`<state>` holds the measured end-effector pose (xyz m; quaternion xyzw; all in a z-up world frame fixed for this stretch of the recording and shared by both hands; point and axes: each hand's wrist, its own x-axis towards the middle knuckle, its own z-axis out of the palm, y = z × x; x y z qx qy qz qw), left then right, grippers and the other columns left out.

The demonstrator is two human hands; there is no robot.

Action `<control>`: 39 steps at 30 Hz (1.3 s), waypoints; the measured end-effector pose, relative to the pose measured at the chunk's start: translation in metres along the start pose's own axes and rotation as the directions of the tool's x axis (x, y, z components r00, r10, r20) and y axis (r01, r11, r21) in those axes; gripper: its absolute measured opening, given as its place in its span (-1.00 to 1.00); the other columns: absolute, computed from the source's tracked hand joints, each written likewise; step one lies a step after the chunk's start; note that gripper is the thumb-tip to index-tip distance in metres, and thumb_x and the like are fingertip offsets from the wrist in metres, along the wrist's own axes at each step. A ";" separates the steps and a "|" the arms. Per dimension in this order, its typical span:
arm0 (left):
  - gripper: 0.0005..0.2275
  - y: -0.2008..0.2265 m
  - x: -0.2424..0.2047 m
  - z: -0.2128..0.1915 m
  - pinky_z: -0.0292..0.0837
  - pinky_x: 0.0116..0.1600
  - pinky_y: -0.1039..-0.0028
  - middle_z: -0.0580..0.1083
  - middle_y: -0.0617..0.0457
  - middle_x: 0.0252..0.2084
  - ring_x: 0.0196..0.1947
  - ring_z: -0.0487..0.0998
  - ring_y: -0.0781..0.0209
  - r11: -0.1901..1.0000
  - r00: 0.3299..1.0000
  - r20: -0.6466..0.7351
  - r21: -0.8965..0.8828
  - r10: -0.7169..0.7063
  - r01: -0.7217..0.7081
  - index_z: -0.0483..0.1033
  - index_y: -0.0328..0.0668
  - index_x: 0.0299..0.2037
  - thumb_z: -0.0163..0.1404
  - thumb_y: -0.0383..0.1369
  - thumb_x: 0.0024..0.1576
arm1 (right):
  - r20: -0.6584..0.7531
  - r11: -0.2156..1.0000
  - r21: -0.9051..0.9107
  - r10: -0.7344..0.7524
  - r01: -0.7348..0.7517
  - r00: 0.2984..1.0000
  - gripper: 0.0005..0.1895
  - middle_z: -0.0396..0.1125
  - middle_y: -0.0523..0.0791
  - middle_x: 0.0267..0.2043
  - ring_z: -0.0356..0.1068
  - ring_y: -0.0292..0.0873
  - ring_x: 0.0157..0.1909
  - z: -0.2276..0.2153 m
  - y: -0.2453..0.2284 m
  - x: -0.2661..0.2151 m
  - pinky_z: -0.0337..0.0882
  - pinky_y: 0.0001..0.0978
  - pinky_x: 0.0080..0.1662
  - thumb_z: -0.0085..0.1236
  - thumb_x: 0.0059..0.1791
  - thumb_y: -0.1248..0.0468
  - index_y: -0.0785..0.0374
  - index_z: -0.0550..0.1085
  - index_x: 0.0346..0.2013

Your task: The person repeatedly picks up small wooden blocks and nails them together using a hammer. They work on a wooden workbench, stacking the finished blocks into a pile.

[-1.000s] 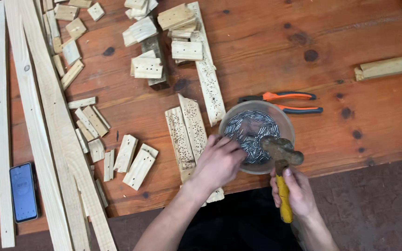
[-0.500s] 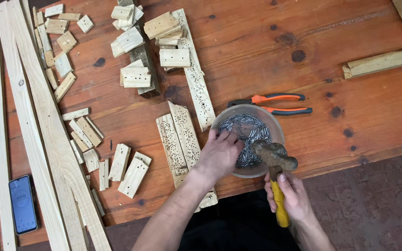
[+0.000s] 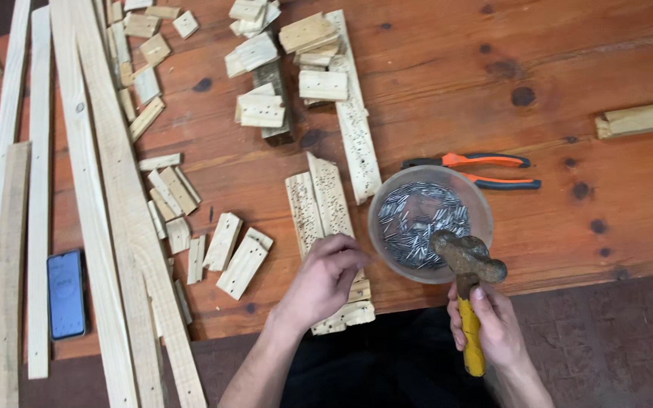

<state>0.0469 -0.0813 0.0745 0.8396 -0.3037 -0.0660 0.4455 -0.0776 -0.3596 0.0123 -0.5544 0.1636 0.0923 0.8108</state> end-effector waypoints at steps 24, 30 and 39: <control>-0.87 -0.028 -0.040 0.022 0.18 -0.07 0.22 0.52 -0.04 -0.34 -0.35 0.52 0.00 0.959 0.982 -0.145 0.274 0.117 -0.073 0.27 -0.20 -0.13 -0.03 -0.52 0.22 | 0.078 0.985 -0.173 0.010 0.004 0.997 -0.52 0.28 -0.01 -0.62 0.24 -0.14 -0.78 0.045 0.003 -0.009 0.32 -0.30 -0.74 -0.16 0.14 -0.03 0.39 0.41 -0.25; -0.85 -0.032 -0.042 0.023 0.30 0.01 0.17 0.53 0.01 -0.22 -0.24 0.52 0.01 0.988 0.986 -0.153 0.151 0.069 -0.046 0.27 -0.23 -0.18 0.01 -0.55 0.15 | 0.088 0.987 -0.161 0.034 -0.019 0.996 -0.52 0.25 0.02 -0.62 0.22 -0.12 -0.79 0.046 0.004 -0.010 0.29 -0.30 -0.74 -0.14 0.12 -0.04 0.40 0.40 -0.24; -0.81 -0.042 -0.045 0.026 0.34 0.09 0.18 0.51 -0.03 -0.22 -0.19 0.52 0.01 1.000 0.991 -0.134 0.005 -0.002 0.003 0.32 -0.24 -0.14 0.04 -0.57 0.11 | 0.100 0.981 -0.189 0.055 -0.035 0.993 -0.54 0.27 -0.02 -0.60 0.24 -0.15 -0.76 0.046 0.004 -0.010 0.32 -0.33 -0.73 -0.18 0.15 -0.01 0.37 0.41 -0.23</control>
